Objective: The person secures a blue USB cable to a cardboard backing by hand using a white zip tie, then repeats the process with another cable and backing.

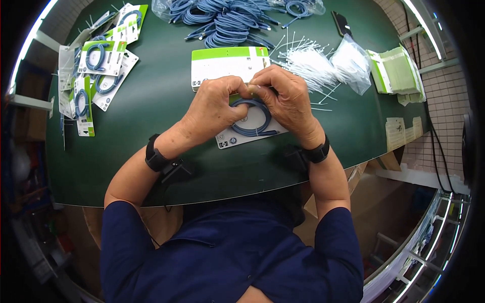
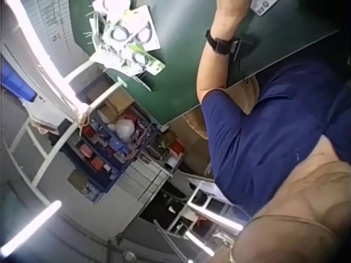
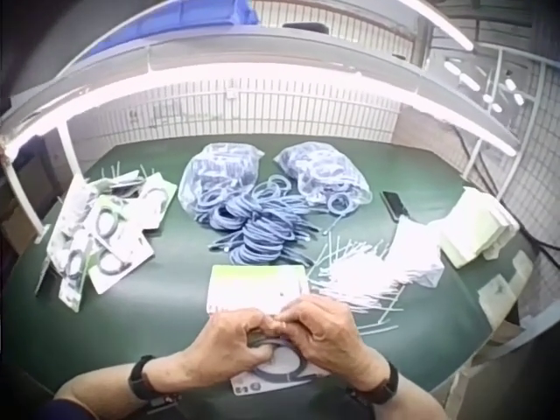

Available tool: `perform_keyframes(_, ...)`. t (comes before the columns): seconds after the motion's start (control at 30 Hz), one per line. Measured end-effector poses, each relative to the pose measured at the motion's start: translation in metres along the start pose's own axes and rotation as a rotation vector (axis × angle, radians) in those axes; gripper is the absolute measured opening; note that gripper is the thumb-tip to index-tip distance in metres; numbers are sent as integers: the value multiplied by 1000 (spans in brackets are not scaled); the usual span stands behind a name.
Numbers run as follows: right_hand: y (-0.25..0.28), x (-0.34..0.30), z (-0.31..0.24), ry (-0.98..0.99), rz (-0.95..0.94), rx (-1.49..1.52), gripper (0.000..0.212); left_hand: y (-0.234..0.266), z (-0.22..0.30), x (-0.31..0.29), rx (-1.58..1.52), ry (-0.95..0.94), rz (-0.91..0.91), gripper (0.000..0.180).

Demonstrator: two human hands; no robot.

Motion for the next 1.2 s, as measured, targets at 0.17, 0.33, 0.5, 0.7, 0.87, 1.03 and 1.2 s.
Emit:
perform_keyframes(0.17, 3, -1, 2, -16, 47, 26, 9, -3, -2, 0, 8, 63, -71, 18)
perform_keyframes(0.33, 5, -1, 12, -213, -18, 95, 10, -9, -9, -1, -89, 108, -68, 17)
perform_keyframes(0.5, 4, -5, 18, -288, -77, 132, 11, -11, -19, -3, -101, 154, -78, 15)
perform_keyframes(0.7, 6, -5, 14, -185, -14, 54, 12, -15, -18, 2, -91, 157, -79, 14)
perform_keyframes(0.87, 8, -2, 5, -77, 70, 6, 13, -14, -6, 5, -125, 144, -26, 12)
perform_keyframes(1.03, 16, -7, 7, -115, 83, 76, 12, -17, 1, 7, -90, 266, -176, 16)
perform_keyframes(1.2, 23, -1, 5, -155, 63, 53, 13, -12, 4, 19, -115, 238, -198, 16)
Point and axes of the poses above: each hand's wrist, its own x-axis towards the middle knuckle, its own y-axis out of the back of the hand, z = x × y, the point moved 7 cm from there along x, towards the middle knuckle, and after that the axes turned 14 degrees about x, right-handed, at the moved point
